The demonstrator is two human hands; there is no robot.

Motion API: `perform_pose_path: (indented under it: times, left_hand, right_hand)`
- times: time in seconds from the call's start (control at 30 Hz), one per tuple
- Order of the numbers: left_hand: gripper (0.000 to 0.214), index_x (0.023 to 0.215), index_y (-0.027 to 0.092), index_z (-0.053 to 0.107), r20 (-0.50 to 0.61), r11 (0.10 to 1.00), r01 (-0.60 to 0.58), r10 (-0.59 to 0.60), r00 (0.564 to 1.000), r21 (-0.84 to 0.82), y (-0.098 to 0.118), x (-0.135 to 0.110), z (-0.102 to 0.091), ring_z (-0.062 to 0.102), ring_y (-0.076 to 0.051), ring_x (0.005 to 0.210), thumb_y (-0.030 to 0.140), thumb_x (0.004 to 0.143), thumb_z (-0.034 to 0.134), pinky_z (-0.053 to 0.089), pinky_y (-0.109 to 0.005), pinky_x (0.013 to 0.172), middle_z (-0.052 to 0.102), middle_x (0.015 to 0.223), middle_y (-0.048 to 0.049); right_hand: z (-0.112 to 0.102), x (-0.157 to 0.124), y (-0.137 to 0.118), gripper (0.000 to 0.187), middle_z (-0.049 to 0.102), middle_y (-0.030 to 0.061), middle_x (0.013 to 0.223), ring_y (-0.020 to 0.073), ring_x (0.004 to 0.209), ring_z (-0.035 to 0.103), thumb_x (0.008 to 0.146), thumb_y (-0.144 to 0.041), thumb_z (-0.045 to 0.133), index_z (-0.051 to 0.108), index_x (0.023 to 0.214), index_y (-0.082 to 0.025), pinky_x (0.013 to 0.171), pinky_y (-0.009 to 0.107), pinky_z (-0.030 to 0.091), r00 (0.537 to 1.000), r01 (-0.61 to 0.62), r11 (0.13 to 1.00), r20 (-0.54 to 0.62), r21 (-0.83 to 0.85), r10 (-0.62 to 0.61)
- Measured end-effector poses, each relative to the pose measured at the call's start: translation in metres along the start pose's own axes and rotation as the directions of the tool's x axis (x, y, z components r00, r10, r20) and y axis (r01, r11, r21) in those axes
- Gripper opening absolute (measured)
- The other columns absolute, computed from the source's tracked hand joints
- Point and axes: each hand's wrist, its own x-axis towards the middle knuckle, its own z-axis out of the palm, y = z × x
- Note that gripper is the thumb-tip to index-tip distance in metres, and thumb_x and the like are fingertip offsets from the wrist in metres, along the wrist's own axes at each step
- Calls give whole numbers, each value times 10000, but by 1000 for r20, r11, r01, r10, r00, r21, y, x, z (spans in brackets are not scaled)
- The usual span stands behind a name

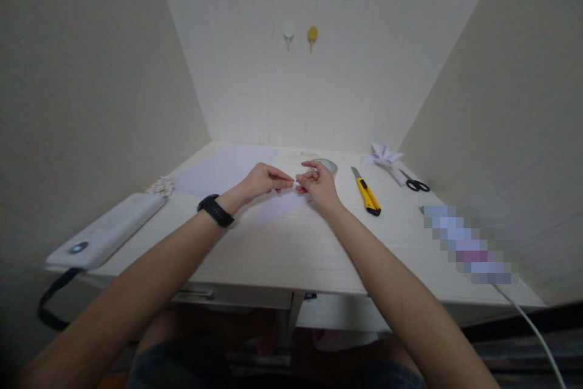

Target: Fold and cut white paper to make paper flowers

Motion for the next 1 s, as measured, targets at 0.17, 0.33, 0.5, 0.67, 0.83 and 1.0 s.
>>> perform_pose_path:
  times: [0.17,0.33,0.5,0.67,0.83,1.0]
  left_hand:
    - [145,833,131,793,0,999,39,-39,999,-24,3,-1,-1,540,-104,606,208,711,785,409,-240,570,746,789,-87]
    - [117,819,130,786,28,995,93,-92,995,-39,2,-1,-3,490,-92,581,212,753,735,350,-232,533,748,802,-99]
    - [138,813,115,778,48,993,109,-107,993,-38,0,0,-4,469,-94,574,225,760,715,327,-237,523,750,820,-118]
    - [148,803,118,776,62,993,113,-110,992,-38,2,-1,-4,467,-100,581,241,758,707,302,-237,508,740,790,-109]
    - [156,795,126,778,92,993,107,-103,990,-41,3,-2,-3,473,-100,583,254,751,700,294,-235,502,720,758,-88]
    - [167,783,119,778,105,996,82,-79,991,-23,3,-2,-2,471,-100,567,255,730,697,281,-242,503,696,706,-75]
  right_hand:
    - [-3,1,-2,404,651,2,686,233,718,666,660,-421,784,599,975,-248,706,427,559,996,62,996,-53,-66,-65]
    - [-8,4,-9,207,679,18,802,194,782,629,726,-420,732,662,769,-231,805,389,504,967,244,950,-25,-195,-254]
    - [-11,4,-16,141,681,22,802,222,840,612,653,-372,777,719,693,-250,810,396,477,978,204,952,14,-230,-206]
    - [-13,4,-15,108,697,53,980,246,989,600,631,-344,783,730,645,-251,908,439,439,984,173,956,82,-237,-158]
    - [-10,2,-9,126,705,81,1019,260,1024,608,635,-336,785,737,665,-224,971,479,405,981,182,943,116,-277,-155]
    - [-10,1,-9,138,715,79,1025,266,1019,620,646,-357,790,743,676,-231,986,496,396,976,210,925,116,-316,-182]
